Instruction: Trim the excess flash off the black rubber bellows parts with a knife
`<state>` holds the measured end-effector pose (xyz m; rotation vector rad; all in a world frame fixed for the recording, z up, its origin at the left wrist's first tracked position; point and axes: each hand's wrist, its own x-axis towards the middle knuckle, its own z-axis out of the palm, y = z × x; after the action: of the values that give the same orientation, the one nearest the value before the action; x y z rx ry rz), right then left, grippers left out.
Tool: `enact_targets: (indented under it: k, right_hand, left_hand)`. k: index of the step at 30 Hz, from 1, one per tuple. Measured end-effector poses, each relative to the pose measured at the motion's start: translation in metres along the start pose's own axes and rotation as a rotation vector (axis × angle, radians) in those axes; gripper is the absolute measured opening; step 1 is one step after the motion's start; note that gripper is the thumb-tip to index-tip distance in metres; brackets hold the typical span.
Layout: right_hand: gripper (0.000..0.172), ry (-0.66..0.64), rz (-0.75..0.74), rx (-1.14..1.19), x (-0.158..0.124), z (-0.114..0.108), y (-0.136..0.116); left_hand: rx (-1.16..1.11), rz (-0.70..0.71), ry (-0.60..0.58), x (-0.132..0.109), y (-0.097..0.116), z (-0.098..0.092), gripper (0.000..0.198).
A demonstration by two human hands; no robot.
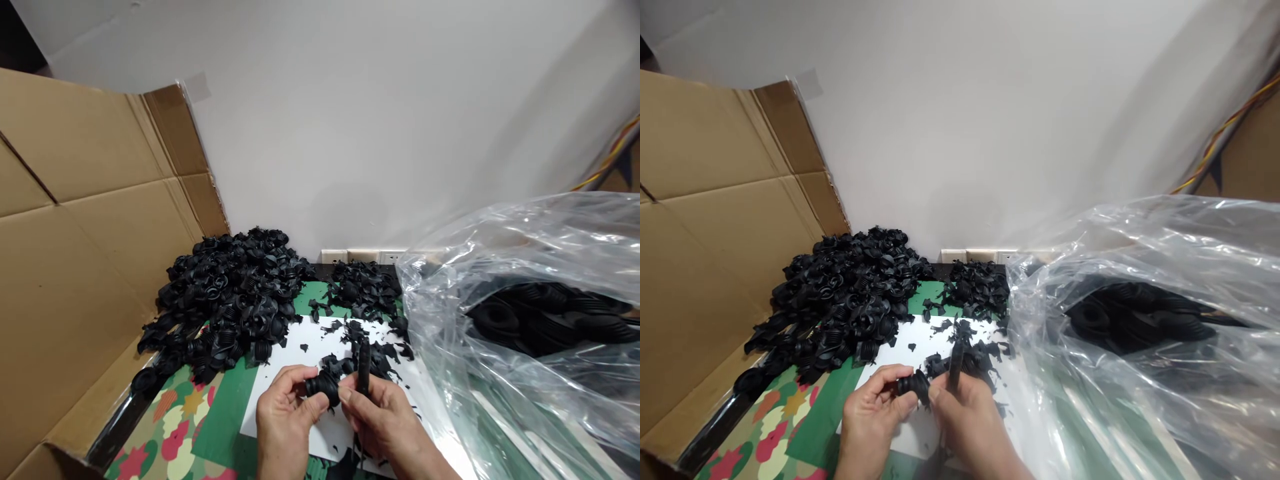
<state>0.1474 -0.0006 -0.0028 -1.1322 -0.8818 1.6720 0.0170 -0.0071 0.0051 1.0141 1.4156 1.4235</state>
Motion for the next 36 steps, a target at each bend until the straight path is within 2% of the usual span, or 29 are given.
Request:
enact_targets:
  k: [5,9,14,17,22,28,32,36]
  right_hand:
    - [0.025,0.004,0.012,-0.003,0.000,0.001,0.000]
    - [0.030,0.010,-0.004,-0.048,0.000,0.002,0.001]
    - [0.040,-0.059,-0.096,-0.075,-0.004,-0.001,-0.003]
    - [0.041,-0.086,-0.155,-0.117,-0.007,-0.008,-0.010]
    - [0.035,0.106,-0.397,-0.102,-0.011,-0.021,-0.022]
    - [0.036,0.166,-0.263,0.026,-0.014,-0.014,-0.023]
    - [0.037,0.227,-0.258,0.093,-0.016,-0.006,-0.020]
    - [0.034,0.213,-0.272,0.068,-0.014,-0.007,-0.016]
  left_hand:
    - [-0.004,-0.040,-0.060,0.003,0.000,0.000,0.016]
    - [0.027,-0.015,-0.088,0.004,0.003,0.001,0.011]
    - [0.077,0.029,-0.116,0.005,0.006,-0.002,0.008]
    - [0.093,0.064,-0.106,0.005,0.007,-0.005,0.009]
    - [0.130,0.103,-0.082,0.006,0.008,-0.009,0.012]
    - [0.133,0.037,-0.113,0.002,0.009,-0.008,0.011]
    - [0.109,-0.008,-0.155,-0.001,0.012,-0.003,0.009]
    - [0.107,-0.020,-0.166,-0.004,0.015,0.000,0.009]
